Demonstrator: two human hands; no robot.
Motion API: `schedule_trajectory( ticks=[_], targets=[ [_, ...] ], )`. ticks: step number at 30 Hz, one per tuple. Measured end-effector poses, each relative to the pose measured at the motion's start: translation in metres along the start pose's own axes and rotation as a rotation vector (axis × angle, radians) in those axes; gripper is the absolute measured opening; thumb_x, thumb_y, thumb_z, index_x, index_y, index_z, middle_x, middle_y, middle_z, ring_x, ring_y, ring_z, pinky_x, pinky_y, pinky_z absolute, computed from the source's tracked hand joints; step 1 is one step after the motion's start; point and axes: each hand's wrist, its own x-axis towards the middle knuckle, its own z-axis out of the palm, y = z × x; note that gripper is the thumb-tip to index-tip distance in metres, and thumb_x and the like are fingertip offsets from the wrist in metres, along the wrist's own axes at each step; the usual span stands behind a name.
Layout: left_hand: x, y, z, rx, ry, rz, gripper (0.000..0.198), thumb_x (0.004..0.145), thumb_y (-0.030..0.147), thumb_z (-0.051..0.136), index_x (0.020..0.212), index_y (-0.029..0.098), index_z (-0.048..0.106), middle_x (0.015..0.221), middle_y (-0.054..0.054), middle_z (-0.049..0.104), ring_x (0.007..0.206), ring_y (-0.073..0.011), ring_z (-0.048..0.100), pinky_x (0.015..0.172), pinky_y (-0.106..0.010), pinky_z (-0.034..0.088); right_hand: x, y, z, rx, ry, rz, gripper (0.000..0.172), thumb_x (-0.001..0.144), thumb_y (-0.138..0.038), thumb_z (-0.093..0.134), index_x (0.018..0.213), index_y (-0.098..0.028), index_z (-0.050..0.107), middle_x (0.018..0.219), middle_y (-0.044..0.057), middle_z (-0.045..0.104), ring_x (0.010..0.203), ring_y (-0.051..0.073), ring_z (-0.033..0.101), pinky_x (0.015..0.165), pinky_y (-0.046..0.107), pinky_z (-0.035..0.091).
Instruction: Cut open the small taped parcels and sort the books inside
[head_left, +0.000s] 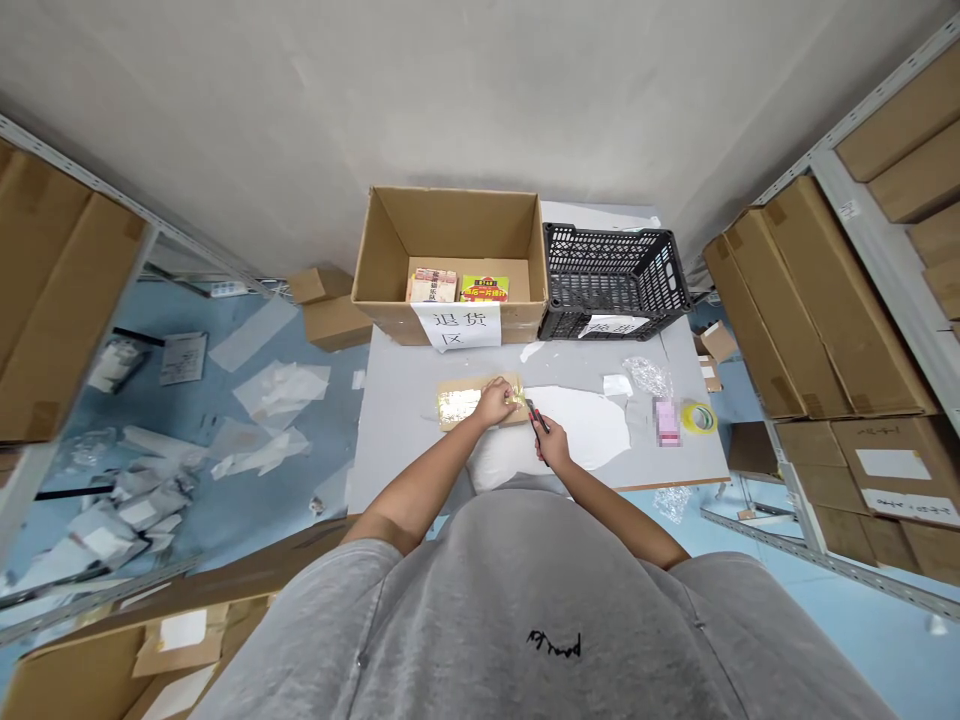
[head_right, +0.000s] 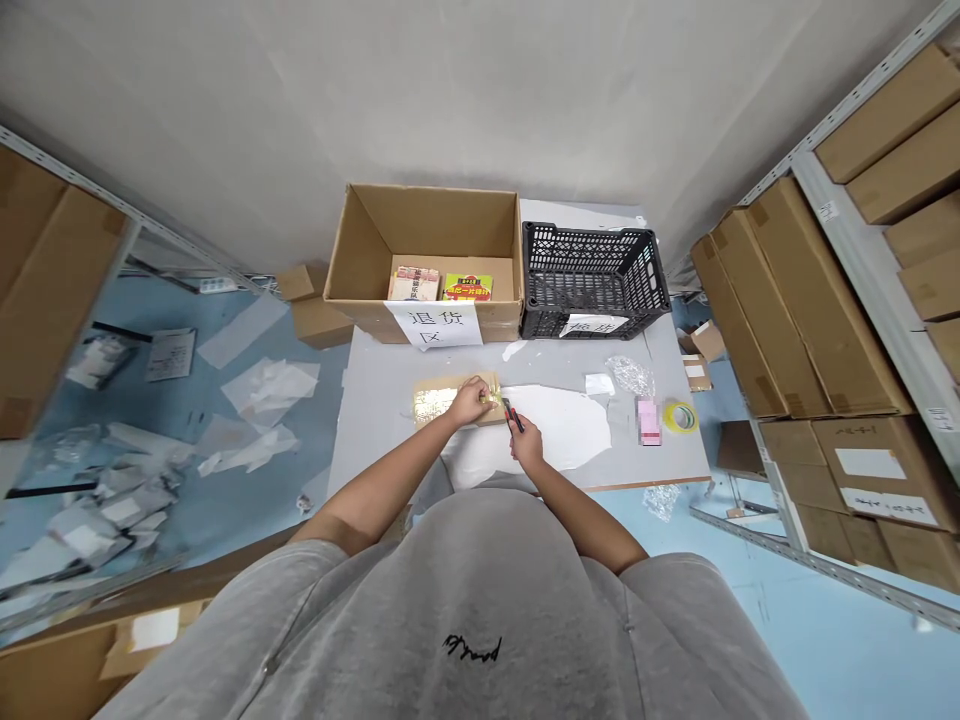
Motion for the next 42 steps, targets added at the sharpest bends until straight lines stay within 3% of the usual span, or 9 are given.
schedule_trajectory(
  ticks=[5,14,27,34,42],
  targets=[
    [-0.002,-0.002,0.002,-0.049,0.002,0.007,0.029,0.074,0.027,0.085,0.077,0.024,0.056,0.094,-0.003,0.062,0.095,-0.0243,0.061,0.092,-0.04,0.049,-0.002,-0.003,0.002,-0.01,0.002,0.02,0.056,0.106,-0.056,0.056,0.148,-0.02,0.065,0.055,-0.008,0.054,0.041,0.013,0.05,0.039,0.02,0.043],
    [-0.004,-0.004,0.001,-0.094,0.015,0.015,0.03,0.075,0.028,0.087,0.077,0.024,0.057,0.094,-0.002,0.061,0.092,-0.0218,0.06,0.088,-0.036,0.048,0.006,-0.009,-0.017,-0.06,-0.077,-0.066,0.06,0.103,-0.06,0.061,0.144,-0.017,0.07,0.053,-0.008,0.054,0.04,0.013,0.049,0.039,0.022,0.041],
    [-0.002,-0.01,-0.004,-0.057,-0.023,0.021,0.026,0.079,0.03,0.086,0.082,0.023,0.061,0.097,-0.004,0.064,0.097,-0.0247,0.062,0.093,-0.04,0.047,0.021,-0.016,-0.038,-0.032,-0.248,-0.069,0.073,0.094,-0.071,0.066,0.143,-0.017,0.068,0.051,-0.01,0.054,0.038,0.013,0.047,0.037,0.021,0.04],
    [0.004,-0.007,-0.008,0.002,-0.08,0.043,0.026,0.086,0.038,0.083,0.084,0.024,0.061,0.1,-0.006,0.066,0.103,-0.0288,0.063,0.092,-0.04,0.046,0.026,-0.011,-0.05,-0.075,-0.201,-0.15,0.078,0.093,-0.076,0.063,0.142,-0.016,0.07,0.05,-0.009,0.054,0.036,0.013,0.046,0.035,0.022,0.035],
    [0.004,0.0,-0.005,0.072,-0.073,-0.034,0.031,0.082,0.039,0.085,0.086,0.025,0.057,0.096,-0.005,0.069,0.101,-0.03,0.065,0.091,-0.039,0.044,0.051,-0.03,-0.059,-0.155,-0.28,-0.209,0.06,0.098,-0.061,0.065,0.137,-0.017,0.075,0.049,-0.009,0.055,0.034,0.013,0.046,0.035,0.021,0.033]
  ],
)
